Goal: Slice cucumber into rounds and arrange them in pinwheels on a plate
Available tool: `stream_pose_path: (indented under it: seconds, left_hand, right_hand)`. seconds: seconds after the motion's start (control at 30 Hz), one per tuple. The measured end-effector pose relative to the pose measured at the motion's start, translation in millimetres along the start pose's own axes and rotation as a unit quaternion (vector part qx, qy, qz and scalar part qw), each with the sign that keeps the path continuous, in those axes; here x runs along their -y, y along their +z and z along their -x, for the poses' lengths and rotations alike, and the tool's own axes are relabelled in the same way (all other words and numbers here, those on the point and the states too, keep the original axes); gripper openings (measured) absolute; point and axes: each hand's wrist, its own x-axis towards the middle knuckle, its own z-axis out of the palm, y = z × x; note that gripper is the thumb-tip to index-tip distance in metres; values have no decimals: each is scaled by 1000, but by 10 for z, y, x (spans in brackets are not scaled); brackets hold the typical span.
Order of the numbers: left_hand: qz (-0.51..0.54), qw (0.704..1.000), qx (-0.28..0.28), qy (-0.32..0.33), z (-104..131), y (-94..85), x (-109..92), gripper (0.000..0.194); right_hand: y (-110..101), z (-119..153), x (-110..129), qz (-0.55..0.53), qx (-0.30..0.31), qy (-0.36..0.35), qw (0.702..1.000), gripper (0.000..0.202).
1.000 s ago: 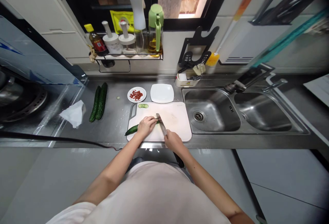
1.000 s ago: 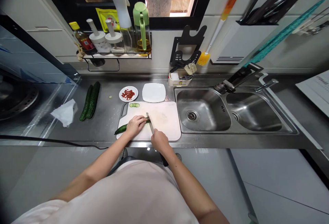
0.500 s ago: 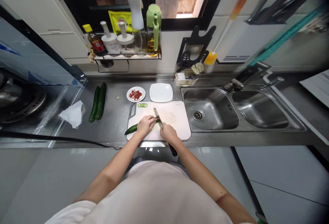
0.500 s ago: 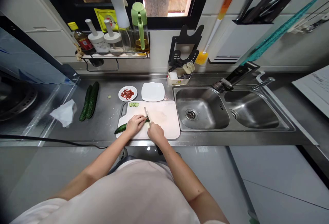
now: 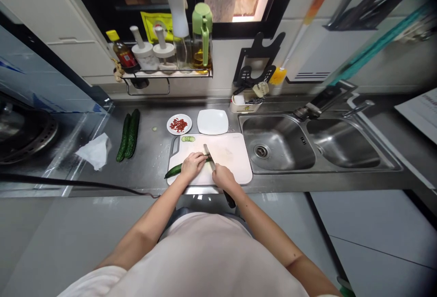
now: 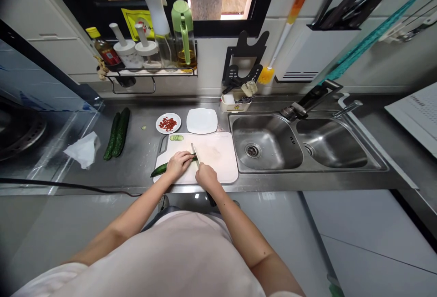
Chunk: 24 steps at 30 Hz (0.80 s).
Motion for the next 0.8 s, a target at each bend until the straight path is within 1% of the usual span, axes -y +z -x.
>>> stream_pose_path:
  seconds: [0.1, 0.2, 0.47, 0.6, 0.8]
  left_hand:
    - [0, 1000, 0, 0, 0, -1, -2, 22]
    - [3, 1000, 0, 2, 1, 5, 4, 22]
    - [7, 1000, -2, 4, 4, 32, 27, 22]
    - [10, 1000, -3, 1, 2, 32, 23, 22]
    - [10, 1000, 1, -2, -4, 13, 14, 22]
  right_hand:
    - [-30, -49, 47, 1, -6, 3, 1000, 31]
    - [-27, -39, 49, 3, -5, 1, 1000, 31]
    - [103, 73, -67, 9, 2, 9, 1000, 30]
    - [91, 15, -47, 11, 2, 3, 1000, 30]
    - [23, -114, 54, 5, -8, -1, 1000, 31]
